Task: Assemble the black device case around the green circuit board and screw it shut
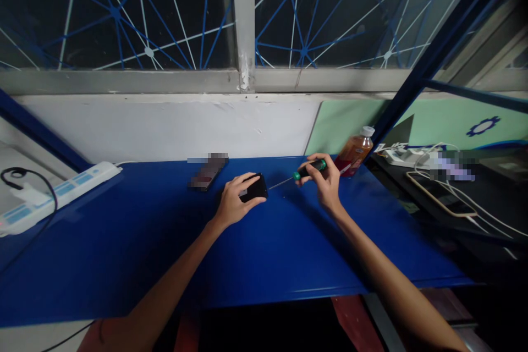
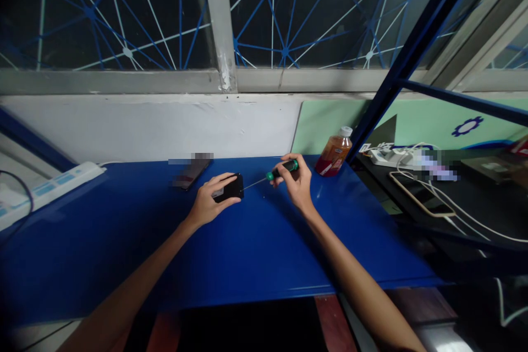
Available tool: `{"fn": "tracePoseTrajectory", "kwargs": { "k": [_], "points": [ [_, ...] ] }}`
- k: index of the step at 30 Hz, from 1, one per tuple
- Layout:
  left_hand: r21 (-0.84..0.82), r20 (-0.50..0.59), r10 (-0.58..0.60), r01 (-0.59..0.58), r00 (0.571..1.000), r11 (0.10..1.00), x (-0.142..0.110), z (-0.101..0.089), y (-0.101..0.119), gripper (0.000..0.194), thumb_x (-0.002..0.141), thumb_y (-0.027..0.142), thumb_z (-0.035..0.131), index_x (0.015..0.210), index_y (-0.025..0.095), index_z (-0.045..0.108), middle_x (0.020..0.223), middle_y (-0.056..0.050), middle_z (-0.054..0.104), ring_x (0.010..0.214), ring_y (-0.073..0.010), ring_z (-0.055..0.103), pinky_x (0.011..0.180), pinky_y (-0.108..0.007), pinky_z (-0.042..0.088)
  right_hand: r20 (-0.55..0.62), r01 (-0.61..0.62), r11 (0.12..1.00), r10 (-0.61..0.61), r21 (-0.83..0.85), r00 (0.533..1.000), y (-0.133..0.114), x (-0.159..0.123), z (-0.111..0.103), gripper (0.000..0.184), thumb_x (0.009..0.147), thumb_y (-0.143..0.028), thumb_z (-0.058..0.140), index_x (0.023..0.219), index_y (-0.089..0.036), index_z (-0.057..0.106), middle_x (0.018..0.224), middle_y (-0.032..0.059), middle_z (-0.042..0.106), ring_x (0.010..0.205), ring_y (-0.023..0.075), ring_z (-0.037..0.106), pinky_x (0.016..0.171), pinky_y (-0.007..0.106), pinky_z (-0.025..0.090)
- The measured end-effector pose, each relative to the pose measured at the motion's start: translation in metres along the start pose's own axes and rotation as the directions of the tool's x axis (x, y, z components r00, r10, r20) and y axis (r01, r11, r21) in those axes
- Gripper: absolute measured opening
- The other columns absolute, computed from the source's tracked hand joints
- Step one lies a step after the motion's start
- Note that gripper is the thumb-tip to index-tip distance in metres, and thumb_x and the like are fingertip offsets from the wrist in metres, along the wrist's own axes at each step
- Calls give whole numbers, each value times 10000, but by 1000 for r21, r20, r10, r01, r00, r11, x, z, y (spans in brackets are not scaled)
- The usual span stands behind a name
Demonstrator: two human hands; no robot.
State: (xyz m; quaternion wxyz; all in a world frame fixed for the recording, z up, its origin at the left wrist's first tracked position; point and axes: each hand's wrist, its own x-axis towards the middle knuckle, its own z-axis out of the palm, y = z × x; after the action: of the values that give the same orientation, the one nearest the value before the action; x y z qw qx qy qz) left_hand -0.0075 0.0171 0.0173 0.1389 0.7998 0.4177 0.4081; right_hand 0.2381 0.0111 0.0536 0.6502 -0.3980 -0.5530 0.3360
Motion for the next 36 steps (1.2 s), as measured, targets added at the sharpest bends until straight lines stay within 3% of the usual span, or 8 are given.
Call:
{"fn": "tracePoseTrajectory", "kwargs": {
  "k": [4, 16, 20, 23, 27, 30, 36],
  "points": [
    [-8, -22, 0, -1, 1000, 1000, 0, 0, -1, 484, 763, 453, 727, 1202, 272, 634, 1285, -89, 606, 1180, -294, 561, 1004, -521, 447, 74, -40, 999, 38, 30, 997, 0, 2, -4, 231, 823, -353, 549, 997, -239, 450, 859, 25, 645, 547, 146, 640, 467, 297, 542],
    [-16, -17, -6, 6, 1000, 1000, -1, -3, 1, 446, 774, 445, 722, 1186, 293, 644, 1298, -71, 599, 1180, -291, 561, 1001, -512, 454, -45, -4, 994, -1, -113, 999, 0, 1, -1, 246, 798, -390, 680, 915, -226, 540, 489, -81, 507, 332, 120, 516, 334, 236, 411],
    [-6, -18, -3, 3, 1000, 1000, -1, -4, 1, 433, 768, 442, 728, 1168, 294, 653, 1290, -66, 606, 1171, -291, 568, 995, -515, 457, 71, -15, 999, 12, 35, 997, 0, 3, -4, 246, 850, -379, 597, 1016, -223, 506, 704, -15, 640, 468, 146, 620, 412, 257, 478],
    [2, -24, 2, -2, 1000, 1000, -2, -3, -1, 430, 762, 435, 735, 1162, 298, 655, 1286, -64, 609, 1160, -287, 575, 988, -511, 460, 99, -3, 995, -7, 97, 995, -2, 4, -5, 215, 846, -334, 599, 1006, -218, 514, 804, 5, 656, 491, 144, 633, 420, 261, 483],
    [1, -24, 13, -13, 1000, 1000, -2, -3, -1, 421, 765, 441, 729, 1156, 303, 656, 1288, -65, 608, 1165, -285, 575, 981, -505, 466, 7, 9, 1000, -9, 9, 1000, -2, 3, -2, 208, 819, -328, 663, 943, -217, 538, 557, -67, 563, 372, 128, 561, 380, 244, 452],
    [1, -23, 4, -4, 1000, 1000, -1, -4, 0, 419, 766, 436, 728, 1155, 299, 657, 1287, -68, 609, 1166, -285, 575, 981, -503, 466, -27, -6, 998, 5, -64, 1000, 0, 3, -1, 213, 818, -371, 666, 898, -214, 547, 493, -81, 518, 334, 117, 517, 339, 227, 417],
    [15, -23, 6, -5, 1000, 1000, -2, -4, 0, 410, 760, 424, 737, 1143, 295, 663, 1279, -70, 615, 1159, -290, 580, 973, -511, 466, 138, -43, 994, 28, 101, 990, 1, 4, -6, 262, 859, -389, 576, 1044, -228, 485, 840, 15, 666, 513, 152, 640, 427, 265, 491]
  ]
}}
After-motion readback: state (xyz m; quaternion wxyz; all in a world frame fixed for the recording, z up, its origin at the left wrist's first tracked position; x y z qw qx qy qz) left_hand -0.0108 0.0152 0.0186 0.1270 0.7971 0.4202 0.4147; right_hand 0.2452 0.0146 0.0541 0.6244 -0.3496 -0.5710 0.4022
